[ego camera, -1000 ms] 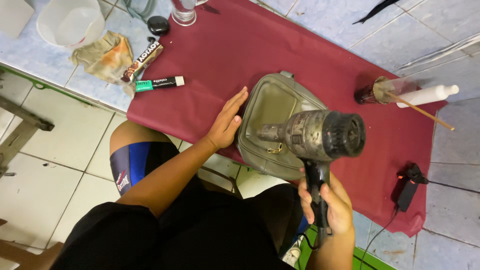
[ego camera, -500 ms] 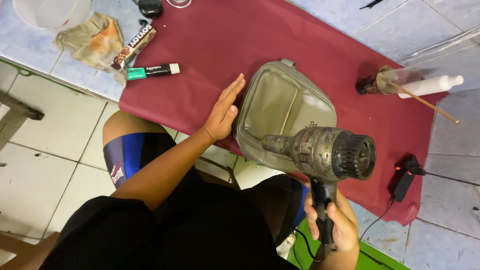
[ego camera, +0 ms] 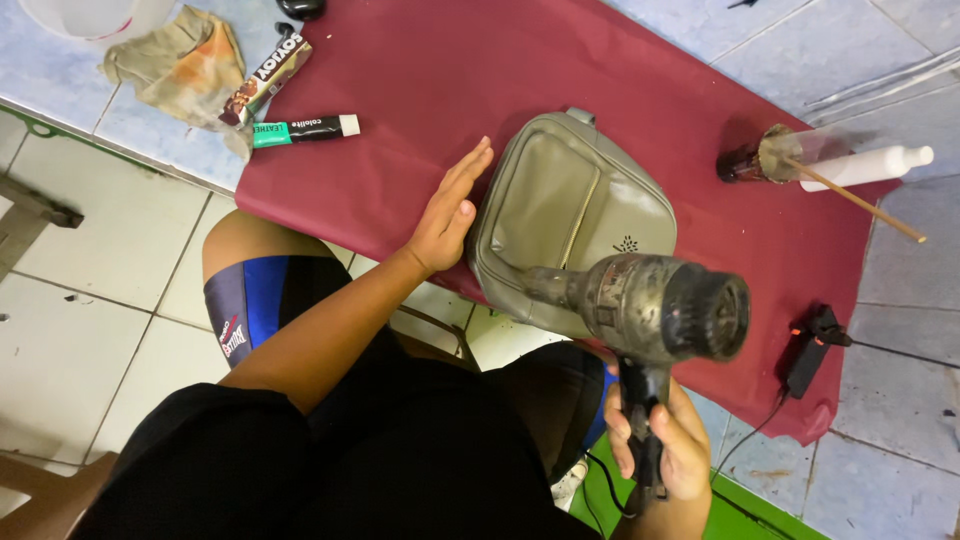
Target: The person uses a hairdryer to heat a gray bag on a table, then rubs the surface with their hands. They pick up a wooden stick, dip it into a container, and apply a substance to the bag's zipper area. The person then uses the hairdryer again to heat the treated area.
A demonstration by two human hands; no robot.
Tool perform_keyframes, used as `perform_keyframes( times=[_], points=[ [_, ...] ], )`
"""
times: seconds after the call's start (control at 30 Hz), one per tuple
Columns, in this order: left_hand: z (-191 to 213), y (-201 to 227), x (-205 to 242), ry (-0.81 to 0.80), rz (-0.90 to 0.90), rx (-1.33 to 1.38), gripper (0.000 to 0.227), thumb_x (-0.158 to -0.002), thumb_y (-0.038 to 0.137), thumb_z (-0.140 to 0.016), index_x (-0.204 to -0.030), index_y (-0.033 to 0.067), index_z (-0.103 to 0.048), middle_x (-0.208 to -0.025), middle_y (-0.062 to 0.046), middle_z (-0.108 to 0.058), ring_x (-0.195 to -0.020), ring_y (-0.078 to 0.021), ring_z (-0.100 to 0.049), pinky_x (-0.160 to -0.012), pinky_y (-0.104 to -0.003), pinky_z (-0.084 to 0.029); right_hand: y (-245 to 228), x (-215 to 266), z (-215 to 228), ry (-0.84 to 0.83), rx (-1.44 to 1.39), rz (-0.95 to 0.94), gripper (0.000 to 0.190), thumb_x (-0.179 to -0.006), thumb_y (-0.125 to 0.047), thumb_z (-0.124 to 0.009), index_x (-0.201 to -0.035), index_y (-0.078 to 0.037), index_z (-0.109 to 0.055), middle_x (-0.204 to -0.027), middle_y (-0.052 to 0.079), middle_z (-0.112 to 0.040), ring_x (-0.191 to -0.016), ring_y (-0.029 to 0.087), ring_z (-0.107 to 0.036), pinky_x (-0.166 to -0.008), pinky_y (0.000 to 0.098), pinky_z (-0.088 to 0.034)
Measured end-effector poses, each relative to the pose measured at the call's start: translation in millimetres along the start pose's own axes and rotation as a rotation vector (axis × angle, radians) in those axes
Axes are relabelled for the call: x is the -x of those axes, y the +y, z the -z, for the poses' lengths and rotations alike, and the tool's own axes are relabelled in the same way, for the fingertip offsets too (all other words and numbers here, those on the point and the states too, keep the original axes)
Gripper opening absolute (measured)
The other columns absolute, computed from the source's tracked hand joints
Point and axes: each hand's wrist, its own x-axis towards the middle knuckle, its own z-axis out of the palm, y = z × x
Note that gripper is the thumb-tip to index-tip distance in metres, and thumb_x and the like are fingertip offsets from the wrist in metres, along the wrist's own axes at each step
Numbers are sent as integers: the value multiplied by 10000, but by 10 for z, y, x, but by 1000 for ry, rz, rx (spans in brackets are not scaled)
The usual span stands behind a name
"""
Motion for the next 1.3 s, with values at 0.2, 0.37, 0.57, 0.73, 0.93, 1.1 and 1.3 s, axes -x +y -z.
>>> perform_keyframes(
  times=[0.2,0.37,0.57,0.73,0.93,1.1,1.3],
  points=[
    [0,-4,-5,4,-2,6,726,-1116,570,-197,-1586,29,-319,-1670,-197,-298,-1580,-337,-298,-1320,-484,-248,19,-133,-30,-11,-55,4,560,-1042,-317,-602,-1405,79,-443,-786,173,-494,-393,190,-496,-341,242,-417],
    [-15,-49,-2,-10,-45,-6,730,-1117,566,-203,-1586,19,-317,-1670,-203,-298,-1580,-336,-300,-1310,-475,-244,55,-314,79,-22,-94,54,551,-1046,-317,-604,-1368,110,-474,-785,169,-506,-383,206,-506,-340,244,-413],
    [-15,-48,-7,2,-15,-1,713,-1117,557,-202,-1592,37,-308,-1676,-192,-287,-1582,-339,-288,-1317,-493,-243,-67,-630,14,-108,-124,67,509,-1078,-280,-540,-1411,92,-436,-797,171,-496,-402,211,-522,-366,261,-436],
    [-13,-113,-20,7,-35,12,744,-1083,549,-237,-1599,20,-320,-1657,-222,-283,-1525,-403,-292,-1256,-538,-209,-28,-1008,23,-33,25,170,499,-1045,-272,-487,-1351,121,-464,-724,163,-494,-331,239,-588,-317,319,-514],
    [-28,-174,-17,-10,-12,-28,793,-1058,611,-233,-1611,49,-311,-1663,-207,-280,-1528,-398,-297,-1245,-532,-221,-154,-1512,86,-20,128,187,448,-1060,-287,-488,-1306,86,-487,-740,177,-527,-355,263,-596,-311,336,-504],
    [-7,-138,-52,-31,-9,-43,791,-1052,617,-241,-1619,69,-305,-1666,-207,-280,-1526,-403,-303,-1239,-537,-223,-269,-1892,152,18,180,190,448,-1068,-313,-493,-1316,60,-491,-751,166,-514,-374,264,-583,-309,350,-501],
    [-18,-167,-11,-68,60,-59,767,-1051,609,-253,-1642,121,-282,-1696,-153,-249,-1551,-348,-279,-1227,-514,-213,-379,-2001,107,63,220,186,425,-1081,-327,-500,-1289,44,-503,-758,169,-533,-401,266,-589,-327,366,-522]
  ],
)
